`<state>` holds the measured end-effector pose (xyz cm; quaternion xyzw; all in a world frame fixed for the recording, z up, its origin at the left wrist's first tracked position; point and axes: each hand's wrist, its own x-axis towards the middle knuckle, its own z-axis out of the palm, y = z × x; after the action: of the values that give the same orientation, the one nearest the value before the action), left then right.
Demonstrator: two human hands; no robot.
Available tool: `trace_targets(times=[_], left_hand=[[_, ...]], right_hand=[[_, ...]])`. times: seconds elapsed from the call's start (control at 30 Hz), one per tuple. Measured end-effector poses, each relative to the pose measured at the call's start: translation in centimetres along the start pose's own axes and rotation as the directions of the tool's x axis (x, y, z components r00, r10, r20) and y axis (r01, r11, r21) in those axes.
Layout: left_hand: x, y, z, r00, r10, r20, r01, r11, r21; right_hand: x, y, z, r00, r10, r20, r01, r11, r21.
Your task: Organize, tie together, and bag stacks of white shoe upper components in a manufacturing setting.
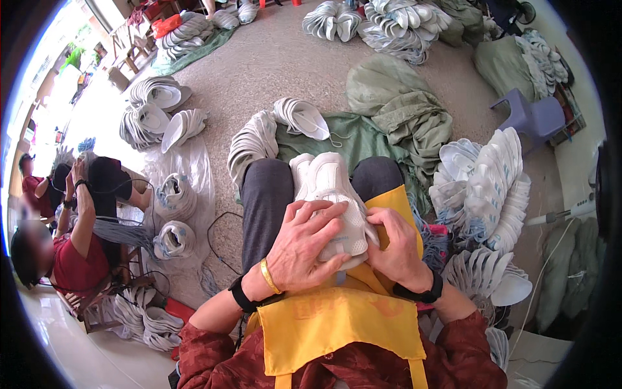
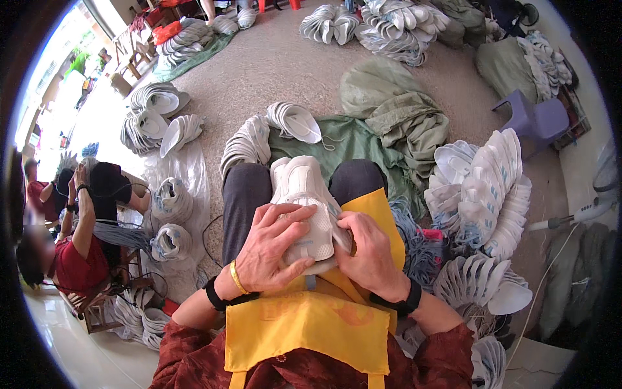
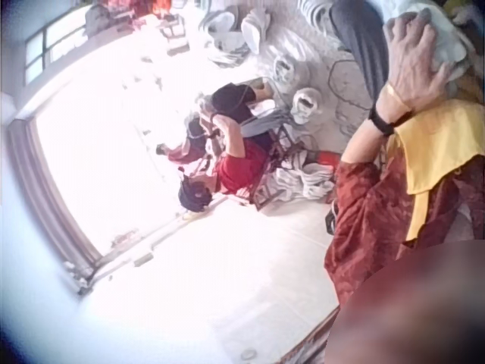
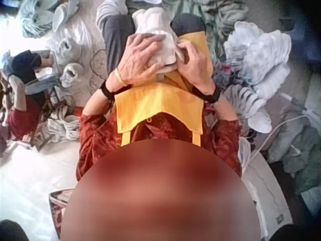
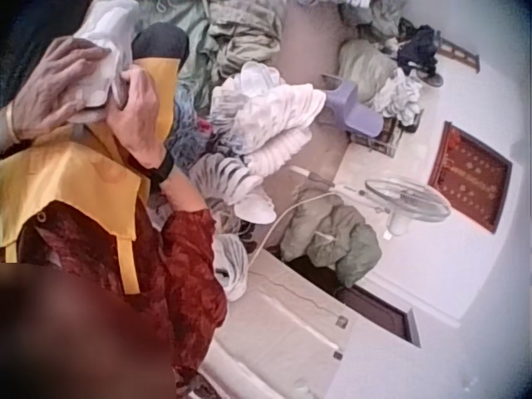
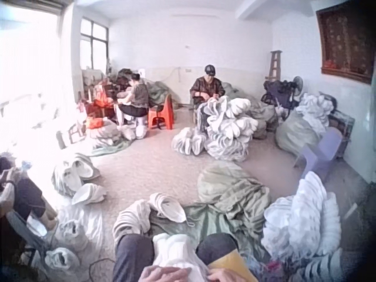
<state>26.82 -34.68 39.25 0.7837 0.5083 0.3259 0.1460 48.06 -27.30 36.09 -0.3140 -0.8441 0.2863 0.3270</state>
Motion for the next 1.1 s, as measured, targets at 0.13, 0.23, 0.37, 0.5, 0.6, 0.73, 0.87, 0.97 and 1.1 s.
trace_targets(times=[0.13,0.23,0.37,0.5,0.6,0.73,0.87,0.97,1.1], left_hand=[[0.3,0.1,-0.3,0.998,0.008,0.070,-0.010,1.000,0.027],[0.5,0.1,-0.3,0.996,0.017,0.091,-0.020,0.999,0.027],[0.5,0.0,-0.1,0.993,0.024,0.114,-0.025,1.000,0.011],[0.6,0.1,-0.2,0.993,0.046,0.106,-0.046,0.999,0.003],[0.8,0.0,-0.2,0.990,0.071,0.122,-0.070,0.997,-0.017],[1.2,0.1,0.2,0.989,0.071,0.129,-0.073,0.997,0.015],[0.5,-0.7,1.2,1.000,0.030,0.000,-0.029,0.992,-0.126],[-0.7,-1.8,2.0,0.983,-0.126,-0.136,0.093,0.970,-0.223],[-1.7,-2.3,3.0,0.913,-0.383,-0.141,0.321,0.887,-0.331]], right_hand=[[0.1,0.2,-0.1,0.997,0.047,-0.054,-0.043,0.997,0.067],[0.2,0.1,0.0,0.995,0.050,-0.084,-0.042,0.995,0.087],[0.5,-0.3,-0.2,0.988,0.120,-0.097,-0.106,0.985,0.138],[0.4,-0.5,-0.2,0.990,0.071,-0.119,-0.058,0.992,0.115],[0.3,-0.4,0.0,0.992,-0.015,-0.122,0.018,1.000,0.023],[0.2,-1.8,0.1,0.981,-0.194,-0.022,0.189,0.972,-0.142],[0.0,-2.3,-0.6,0.960,-0.266,0.088,0.279,0.937,-0.211],[-0.3,-1.2,-0.6,0.972,-0.215,0.089,0.225,0.967,-0.117],[-0.6,-1.4,-0.2,0.994,-0.074,0.078,0.072,0.997,0.022]])
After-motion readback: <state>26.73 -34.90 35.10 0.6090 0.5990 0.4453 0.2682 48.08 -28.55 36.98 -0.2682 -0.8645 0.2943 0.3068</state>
